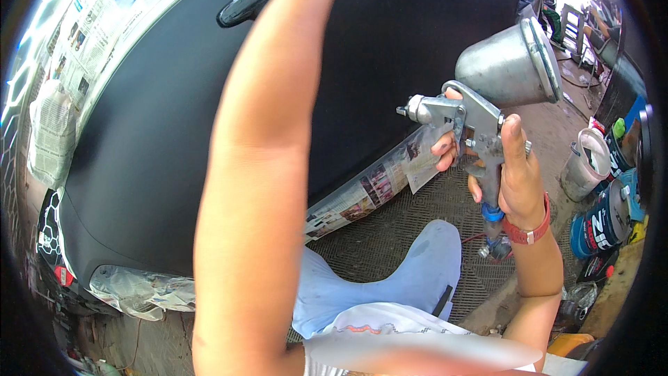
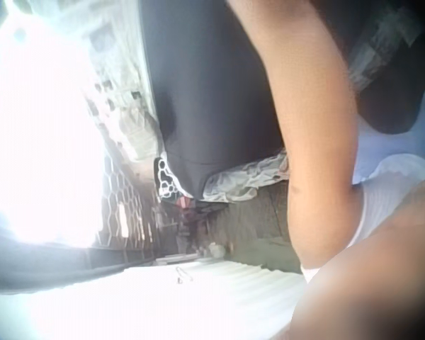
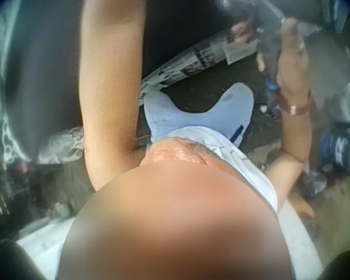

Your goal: The person uses a spray gun to apply a coat of black paint to the side of a car. The car is partially covered with newspaper to protect areas not being painted. The person moves along the vehicle, spraying the door and rear quarter panel.

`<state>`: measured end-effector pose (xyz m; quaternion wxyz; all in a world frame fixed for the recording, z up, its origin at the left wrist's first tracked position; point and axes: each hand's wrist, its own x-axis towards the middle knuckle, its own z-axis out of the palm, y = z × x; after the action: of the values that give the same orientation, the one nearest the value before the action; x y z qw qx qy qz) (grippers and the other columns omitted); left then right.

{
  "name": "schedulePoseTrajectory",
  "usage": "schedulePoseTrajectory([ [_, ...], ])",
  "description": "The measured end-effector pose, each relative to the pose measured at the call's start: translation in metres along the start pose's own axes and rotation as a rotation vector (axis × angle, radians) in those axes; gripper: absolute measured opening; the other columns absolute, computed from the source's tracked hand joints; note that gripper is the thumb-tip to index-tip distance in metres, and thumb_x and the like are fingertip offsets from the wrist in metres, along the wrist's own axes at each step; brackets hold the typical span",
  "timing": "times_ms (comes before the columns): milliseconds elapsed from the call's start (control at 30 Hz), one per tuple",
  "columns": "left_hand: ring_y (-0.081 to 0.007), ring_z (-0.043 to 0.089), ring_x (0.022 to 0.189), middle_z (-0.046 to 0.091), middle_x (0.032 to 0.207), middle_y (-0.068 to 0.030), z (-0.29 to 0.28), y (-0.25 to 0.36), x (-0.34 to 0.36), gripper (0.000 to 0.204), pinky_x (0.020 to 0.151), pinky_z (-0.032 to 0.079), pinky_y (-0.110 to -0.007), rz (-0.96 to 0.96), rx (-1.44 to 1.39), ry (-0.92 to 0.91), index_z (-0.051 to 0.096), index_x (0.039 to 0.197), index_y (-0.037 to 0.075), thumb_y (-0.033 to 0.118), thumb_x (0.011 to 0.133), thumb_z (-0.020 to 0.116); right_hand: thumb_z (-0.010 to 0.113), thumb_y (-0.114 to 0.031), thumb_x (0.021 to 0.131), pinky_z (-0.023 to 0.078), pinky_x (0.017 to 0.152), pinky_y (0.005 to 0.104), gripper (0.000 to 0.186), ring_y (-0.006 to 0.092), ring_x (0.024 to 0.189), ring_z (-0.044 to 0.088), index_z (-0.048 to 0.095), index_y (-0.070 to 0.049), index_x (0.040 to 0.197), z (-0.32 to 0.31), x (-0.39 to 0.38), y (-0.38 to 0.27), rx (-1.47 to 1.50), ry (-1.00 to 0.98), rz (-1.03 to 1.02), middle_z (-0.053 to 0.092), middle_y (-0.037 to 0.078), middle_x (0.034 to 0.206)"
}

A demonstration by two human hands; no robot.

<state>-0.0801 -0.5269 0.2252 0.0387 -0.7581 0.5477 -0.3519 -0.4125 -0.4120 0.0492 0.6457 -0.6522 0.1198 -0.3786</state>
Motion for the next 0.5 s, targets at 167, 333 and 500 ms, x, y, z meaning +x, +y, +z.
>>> schedulePoseTrajectory([
  [167,-0.0345,0.018,0.167,0.027,0.179,-0.0152,0.095,0.081,-0.024,0.100,0.136,0.011,-0.053,-0.016,0.269,0.368,0.032,0.172,0.012,0.083,0.101,0.037,0.039,-0.071,0.111,0.053,0.052,0.0203,0.088,0.0142,0.095,0.076,0.052,0.003,0.157,-0.004,-0.001,0.005,0.001,-0.003,0.016,0.077,0.016,0.111],
  [333,-0.0277,0.022,0.167,0.032,0.178,-0.0112,0.138,0.056,-0.084,0.096,0.136,0.012,-0.048,0.125,-0.053,0.482,0.034,0.171,0.010,0.071,0.100,0.056,0.037,-0.078,0.107,0.051,0.044,0.0182,0.101,0.0205,0.091,0.078,0.043,0.007,0.161,-0.006,0.002,0.010,-0.073,0.025,0.020,0.076,0.022,0.109],
  [500,-0.0268,0.023,0.166,0.029,0.179,-0.0096,0.139,0.013,-0.126,0.094,0.135,0.016,-0.048,0.160,0.012,0.469,0.033,0.171,0.011,0.069,0.101,0.056,0.039,-0.073,0.109,0.052,0.048,0.0187,0.093,0.0156,0.094,0.076,0.049,0.005,0.158,-0.019,0.002,0.014,-0.036,0.019,-0.003,0.077,0.018,0.110],
])
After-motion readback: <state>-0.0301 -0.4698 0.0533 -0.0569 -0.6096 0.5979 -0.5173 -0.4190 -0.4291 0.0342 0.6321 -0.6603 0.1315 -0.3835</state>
